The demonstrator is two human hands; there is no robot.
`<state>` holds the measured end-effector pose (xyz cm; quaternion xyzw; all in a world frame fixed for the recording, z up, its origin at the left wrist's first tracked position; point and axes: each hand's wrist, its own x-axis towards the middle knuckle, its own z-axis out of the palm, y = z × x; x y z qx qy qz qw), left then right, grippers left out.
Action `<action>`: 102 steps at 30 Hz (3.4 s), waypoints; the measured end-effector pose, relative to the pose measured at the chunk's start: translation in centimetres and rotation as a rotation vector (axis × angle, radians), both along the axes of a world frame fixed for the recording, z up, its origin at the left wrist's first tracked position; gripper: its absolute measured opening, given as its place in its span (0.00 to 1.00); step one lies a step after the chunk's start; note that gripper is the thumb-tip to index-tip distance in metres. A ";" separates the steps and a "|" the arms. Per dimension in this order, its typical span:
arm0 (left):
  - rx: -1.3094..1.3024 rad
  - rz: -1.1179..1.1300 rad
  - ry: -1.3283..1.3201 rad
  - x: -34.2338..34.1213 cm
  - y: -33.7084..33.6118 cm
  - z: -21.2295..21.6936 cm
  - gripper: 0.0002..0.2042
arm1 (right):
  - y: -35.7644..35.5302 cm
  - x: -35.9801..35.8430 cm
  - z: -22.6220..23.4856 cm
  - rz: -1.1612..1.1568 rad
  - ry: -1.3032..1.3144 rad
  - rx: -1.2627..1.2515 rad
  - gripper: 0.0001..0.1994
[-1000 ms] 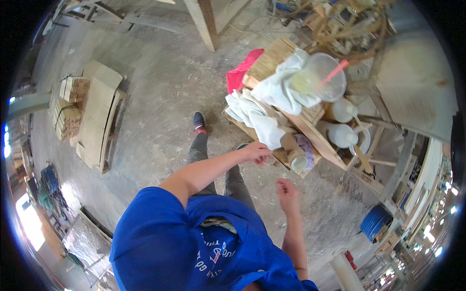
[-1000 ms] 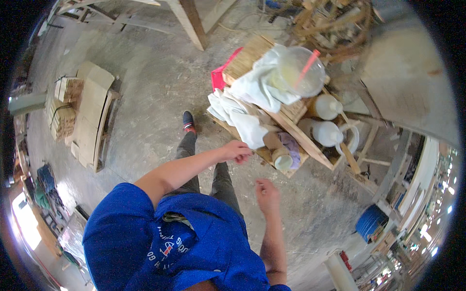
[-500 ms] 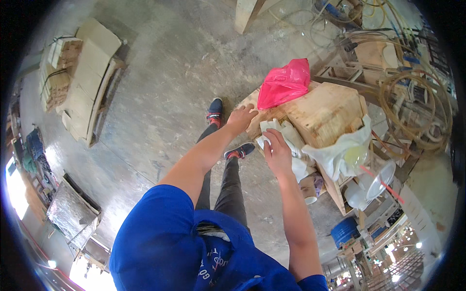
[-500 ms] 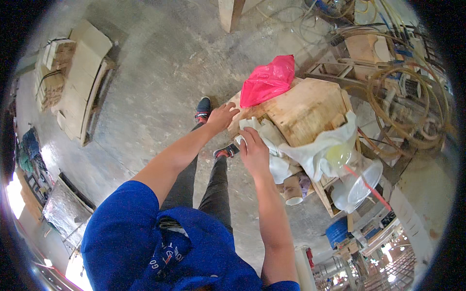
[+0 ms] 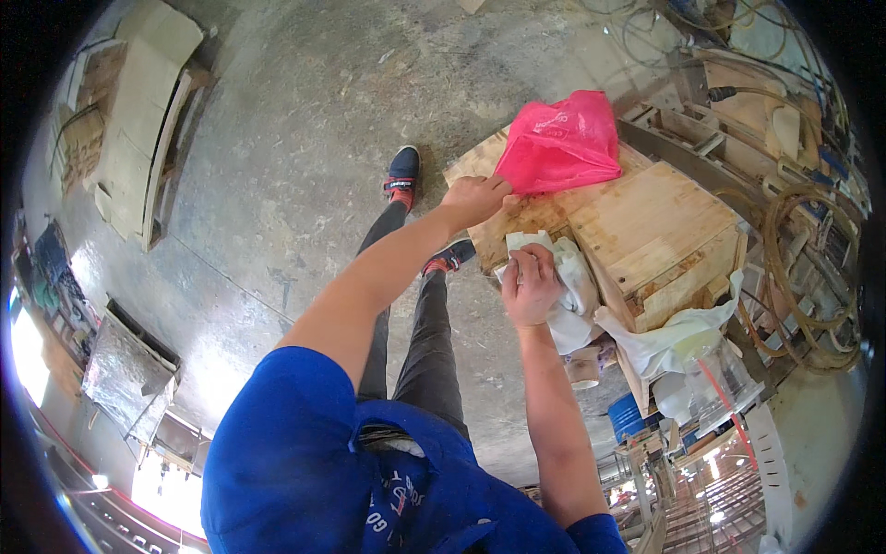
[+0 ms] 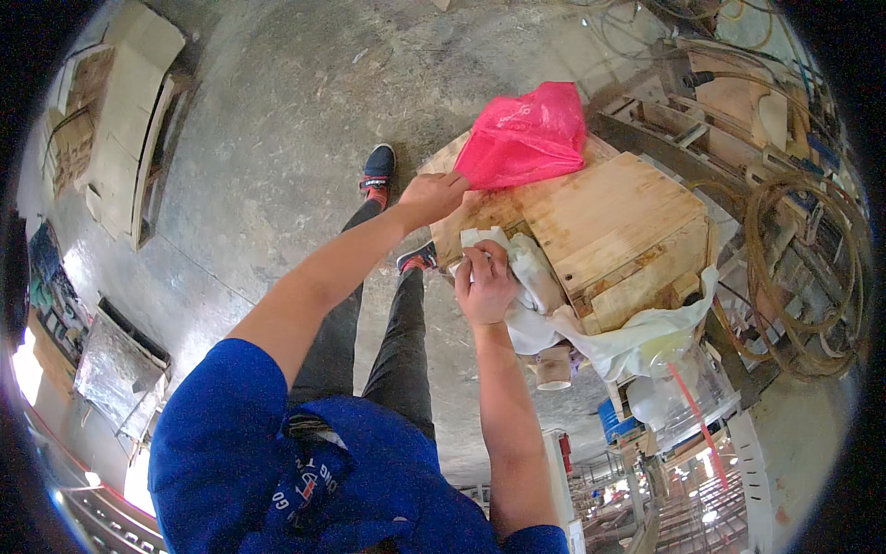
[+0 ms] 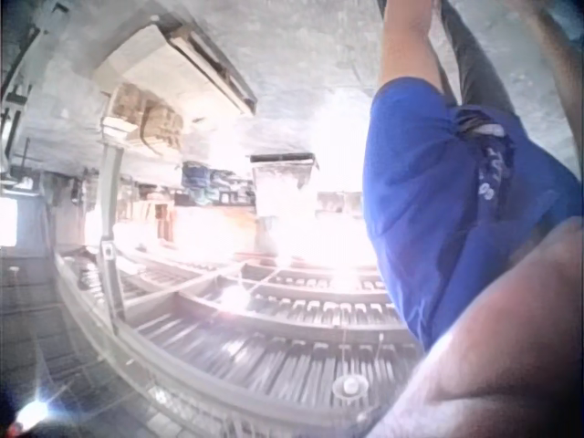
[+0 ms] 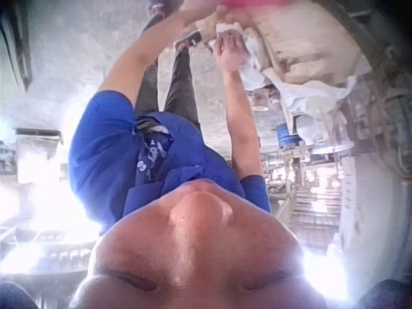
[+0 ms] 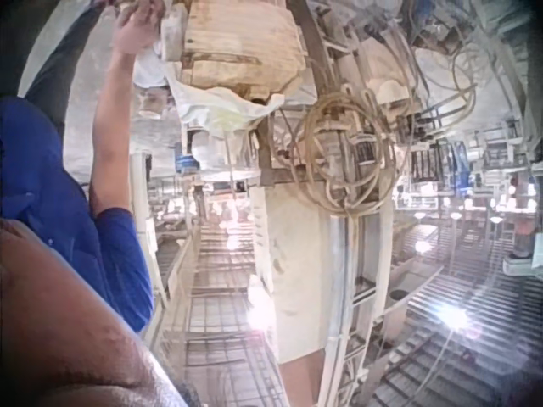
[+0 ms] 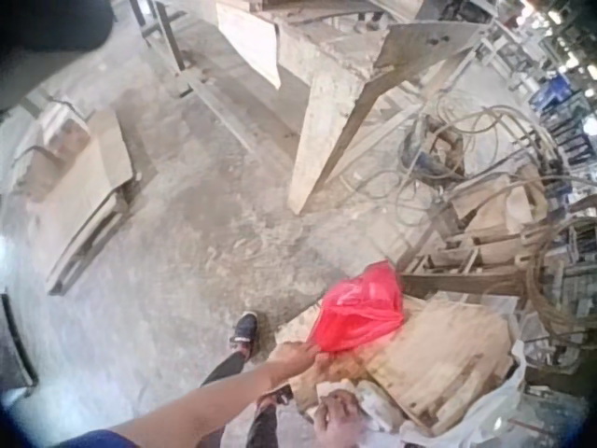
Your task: The person stirs a yellowish liquid in a small cup with a wooden stick, then pours a clear liquid from a plastic bottle into the same cup. The person places the bottle and stick back on a wooden crate and holds the cup.
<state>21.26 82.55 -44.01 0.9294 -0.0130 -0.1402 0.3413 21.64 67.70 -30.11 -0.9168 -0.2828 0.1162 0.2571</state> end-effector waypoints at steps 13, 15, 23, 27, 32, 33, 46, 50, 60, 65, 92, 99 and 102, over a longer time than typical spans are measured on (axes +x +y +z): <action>-0.429 0.247 -0.114 -4.8 0.0 4.9 0.09 | 0.2 -0.1 0.2 -0.012 0.041 -0.033 0.07; -0.479 0.282 -0.127 -4.8 -0.1 5.0 0.09 | 0.9 0.1 0.7 -0.004 0.022 -0.063 0.08; -0.650 0.364 -0.051 -5.0 -0.3 6.4 0.09 | -0.2 1.5 2.1 0.102 0.201 -0.326 0.10; -0.673 0.449 0.002 -4.3 -0.4 5.8 0.09 | -3.2 -0.6 3.2 0.094 0.233 -0.444 0.06; -0.689 0.405 0.226 -3.5 0.1 4.4 0.09 | -5.0 -2.1 3.6 0.078 0.341 -0.467 0.05; -0.698 0.347 0.318 -3.5 0.1 4.0 0.10 | -5.0 -1.9 3.5 0.069 0.346 -0.427 0.05; -0.782 0.307 0.313 -3.9 0.2 4.7 0.11 | -4.4 -1.6 2.3 0.001 0.301 -0.369 0.08; -0.713 0.341 0.255 -3.8 -0.3 4.7 0.11 | -4.3 -1.5 2.2 -0.002 0.311 -0.375 0.09; -0.789 0.366 0.364 -4.3 -0.1 5.7 0.12 | 2.5 2.4 3.5 0.094 0.166 -0.127 0.09; -0.734 0.384 0.293 -4.5 -0.4 5.0 0.12 | 5.0 5.8 0.0 0.353 0.221 -0.703 0.09; -0.208 0.019 -0.212 -6.9 0.0 6.8 0.12 | 4.1 6.5 1.7 0.534 0.306 -0.494 0.07; 0.128 -0.186 -0.119 -6.0 1.7 8.0 0.11 | 4.9 5.8 3.2 0.611 0.217 -0.875 0.11; 0.102 -0.160 0.021 -4.4 1.5 8.6 0.13 | 4.9 5.6 3.3 0.565 0.207 -0.896 0.11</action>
